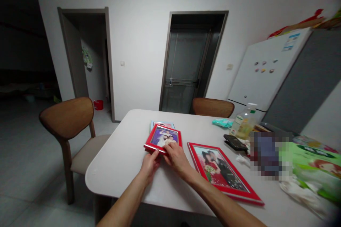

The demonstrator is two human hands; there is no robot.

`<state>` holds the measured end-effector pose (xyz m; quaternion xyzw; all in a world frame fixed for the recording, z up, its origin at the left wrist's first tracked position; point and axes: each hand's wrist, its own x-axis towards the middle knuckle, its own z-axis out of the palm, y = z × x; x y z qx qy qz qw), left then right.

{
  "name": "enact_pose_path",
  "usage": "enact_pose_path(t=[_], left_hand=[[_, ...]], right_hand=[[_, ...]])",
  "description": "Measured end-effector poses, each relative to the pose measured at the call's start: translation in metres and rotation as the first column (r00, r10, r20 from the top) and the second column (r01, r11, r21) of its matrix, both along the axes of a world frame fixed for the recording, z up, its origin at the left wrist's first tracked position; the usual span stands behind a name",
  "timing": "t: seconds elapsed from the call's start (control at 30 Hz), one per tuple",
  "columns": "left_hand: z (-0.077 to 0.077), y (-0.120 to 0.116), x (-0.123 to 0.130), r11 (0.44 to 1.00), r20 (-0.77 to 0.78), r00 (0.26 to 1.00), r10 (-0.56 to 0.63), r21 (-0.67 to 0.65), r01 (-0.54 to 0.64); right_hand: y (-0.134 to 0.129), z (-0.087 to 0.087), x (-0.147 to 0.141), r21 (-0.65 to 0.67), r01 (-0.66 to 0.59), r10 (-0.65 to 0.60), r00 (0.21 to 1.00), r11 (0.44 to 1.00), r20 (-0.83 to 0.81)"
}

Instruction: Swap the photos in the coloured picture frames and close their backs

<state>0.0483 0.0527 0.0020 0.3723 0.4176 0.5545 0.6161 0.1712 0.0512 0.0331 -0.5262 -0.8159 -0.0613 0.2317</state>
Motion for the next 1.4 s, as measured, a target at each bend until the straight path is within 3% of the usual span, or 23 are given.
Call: enact_pose_path(t=[0.1, 0.17, 0.23, 0.3, 0.4, 0.47, 0.53, 0.63, 0.73, 0.9, 1.0, 1.13, 1.27, 1.4], left_hand=[[0.006, -0.015, 0.007, 0.992, 0.060, 0.998, 0.009, 0.123, -0.017], [0.012, -0.027, 0.011, 0.984, 0.064, 0.997, 0.044, 0.170, -0.054], [0.021, -0.041, 0.012, 0.972, 0.024, 0.997, 0.078, 0.221, -0.081], [0.033, -0.056, 0.012, 0.941, -0.080, 0.991, 0.106, 0.331, -0.074], [0.052, -0.077, 0.011, 0.849, -0.294, 0.949, 0.112, 0.525, 0.062], [0.058, -0.088, 0.011, 0.792, -0.425, 0.900, 0.100, 0.581, 0.186], [0.058, -0.096, 0.011, 0.736, -0.548, 0.828, 0.122, 0.610, 0.295], [0.053, -0.108, 0.012, 0.593, -0.717, 0.675, 0.176, 0.624, 0.509], [0.048, -0.118, 0.014, 0.479, -0.850, 0.486, 0.204, 0.520, 0.708], [0.033, -0.120, 0.015, 0.513, -0.937, 0.286, 0.201, 0.349, 0.784], [0.018, -0.115, 0.016, 0.534, -0.950, 0.244, 0.195, 0.311, 0.786], [0.007, -0.107, 0.019, 0.544, -0.960, 0.224, 0.170, 0.281, 0.790], [0.015, -0.094, 0.007, 0.654, -0.976, 0.186, 0.113, 0.214, 0.726], [0.019, -0.077, -0.016, 0.810, -0.986, 0.132, 0.106, 0.163, 0.564]], right_hand=[[-0.030, 0.003, 0.000, -0.047, -0.090, 0.079, 0.977, 0.995, -0.197], [-0.042, 0.008, 0.001, -0.093, -0.156, 0.107, 0.912, 0.983, -0.396], [-0.048, 0.016, 0.005, -0.147, -0.205, 0.068, 0.773, 0.968, -0.631], [-0.050, 0.024, 0.010, -0.208, -0.214, -0.056, 0.554, 0.954, -0.831], [-0.053, 0.035, 0.020, -0.279, -0.232, -0.237, 0.194, 0.932, -0.952], [-0.059, 0.039, 0.027, -0.279, -0.263, -0.281, 0.032, 0.924, -0.959], [-0.068, 0.041, 0.033, -0.254, -0.287, -0.283, -0.063, 0.924, -0.957], [-0.084, 0.042, 0.038, -0.260, -0.338, -0.315, -0.118, 0.904, -0.942], [-0.094, 0.036, 0.040, -0.337, -0.378, -0.401, -0.103, 0.862, -0.910], [-0.085, 0.005, 0.041, -0.460, -0.348, -0.485, 0.017, 0.817, -0.874], [-0.071, -0.016, 0.044, -0.483, -0.284, -0.450, 0.175, 0.829, -0.876], [-0.056, -0.033, 0.052, -0.482, -0.089, -0.379, 0.500, 0.872, -0.779], [-0.051, -0.035, 0.056, -0.420, 0.183, -0.395, 0.770, 0.889, -0.501], [-0.052, -0.035, 0.054, -0.358, 0.217, -0.338, 0.884, 0.908, -0.322]])
